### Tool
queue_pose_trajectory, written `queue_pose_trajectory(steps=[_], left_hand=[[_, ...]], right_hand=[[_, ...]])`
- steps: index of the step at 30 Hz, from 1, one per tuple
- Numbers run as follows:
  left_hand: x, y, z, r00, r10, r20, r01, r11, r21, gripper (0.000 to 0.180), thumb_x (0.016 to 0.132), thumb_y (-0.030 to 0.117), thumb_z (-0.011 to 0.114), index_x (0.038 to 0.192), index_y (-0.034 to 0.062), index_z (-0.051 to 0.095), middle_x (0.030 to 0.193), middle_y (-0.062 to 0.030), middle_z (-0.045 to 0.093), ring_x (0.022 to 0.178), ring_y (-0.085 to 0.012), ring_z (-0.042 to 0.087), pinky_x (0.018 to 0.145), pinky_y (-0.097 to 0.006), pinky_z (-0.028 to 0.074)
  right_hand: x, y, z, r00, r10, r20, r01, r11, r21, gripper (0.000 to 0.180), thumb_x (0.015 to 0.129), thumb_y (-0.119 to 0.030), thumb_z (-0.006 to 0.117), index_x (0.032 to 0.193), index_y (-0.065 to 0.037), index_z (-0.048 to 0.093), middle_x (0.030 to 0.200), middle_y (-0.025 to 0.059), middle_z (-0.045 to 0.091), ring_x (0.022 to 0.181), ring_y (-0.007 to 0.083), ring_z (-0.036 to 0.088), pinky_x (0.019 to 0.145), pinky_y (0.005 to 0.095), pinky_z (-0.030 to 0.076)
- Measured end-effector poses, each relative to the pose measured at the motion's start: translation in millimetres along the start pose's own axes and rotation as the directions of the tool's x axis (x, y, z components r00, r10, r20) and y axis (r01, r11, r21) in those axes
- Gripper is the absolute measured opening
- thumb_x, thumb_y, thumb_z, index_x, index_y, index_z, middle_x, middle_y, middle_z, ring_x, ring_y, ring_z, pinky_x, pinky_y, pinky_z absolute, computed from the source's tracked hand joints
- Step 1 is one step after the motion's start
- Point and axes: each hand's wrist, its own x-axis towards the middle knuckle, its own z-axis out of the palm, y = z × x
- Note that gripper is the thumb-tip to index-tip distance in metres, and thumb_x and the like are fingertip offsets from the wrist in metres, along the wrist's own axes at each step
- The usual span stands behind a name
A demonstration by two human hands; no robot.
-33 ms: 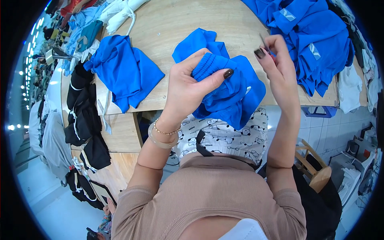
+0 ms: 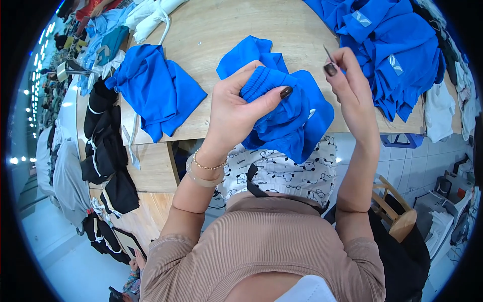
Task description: Trimming loose or excess threads from blue athletic shorts using small snips in a factory setting.
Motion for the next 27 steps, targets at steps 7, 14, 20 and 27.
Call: queue_pose_trajectory(steps=[7, 14, 20, 27], left_hand=[[1, -3, 2, 0.998, 0.018, -0.063, -0.02, 0.999, -0.025, 0.005, 0.078, 0.0, 0.066, 0.083, -0.0025, 0.065, 0.074, 0.0027, 0.054, 0.064, -0.0017, 0.049, 0.056, -0.017, 0.037], [1, -3, 4, 0.996, 0.026, -0.08, -0.027, 0.999, -0.016, 0.005, 0.079, 0.001, 0.067, 0.081, -0.0023, 0.064, 0.073, 0.0034, 0.053, 0.064, -0.0012, 0.047, 0.055, -0.017, 0.037], [1, -4, 4, 0.997, 0.038, -0.065, -0.038, 0.999, -0.003, 0.006, 0.078, 0.002, 0.068, 0.081, -0.0025, 0.065, 0.073, 0.0031, 0.052, 0.063, -0.0016, 0.047, 0.055, -0.017, 0.036], [0, -7, 1, 0.997, 0.059, -0.042, -0.06, 0.998, -0.002, 0.009, 0.078, 0.001, 0.068, 0.085, -0.0034, 0.066, 0.077, 0.0025, 0.053, 0.065, -0.002, 0.048, 0.055, -0.017, 0.037]], right_hand=[[-19, -10, 8, 0.972, -0.235, -0.027, 0.223, 0.948, -0.228, 0.018, 0.078, -0.013, 0.072, 0.081, 0.001, 0.06, 0.069, 0.0063, 0.059, 0.061, 0.0096, 0.055, 0.054, 0.0208, 0.043], [-17, -8, 19, 0.893, -0.443, -0.081, 0.395, 0.857, -0.332, 0.022, 0.069, -0.011, 0.078, 0.077, 0.002, 0.061, 0.067, 0.0083, 0.059, 0.057, 0.0152, 0.057, 0.05, 0.0224, 0.045], [-14, -9, 24, 0.893, -0.444, -0.072, 0.402, 0.86, -0.314, 0.023, 0.069, -0.011, 0.078, 0.077, 0.002, 0.061, 0.066, 0.008, 0.058, 0.057, 0.0154, 0.058, 0.051, 0.0229, 0.046], [-16, -10, 25, 0.907, -0.416, -0.065, 0.386, 0.883, -0.268, 0.021, 0.07, -0.009, 0.077, 0.077, 0.002, 0.061, 0.067, 0.0085, 0.058, 0.058, 0.014, 0.058, 0.05, 0.0219, 0.046]])
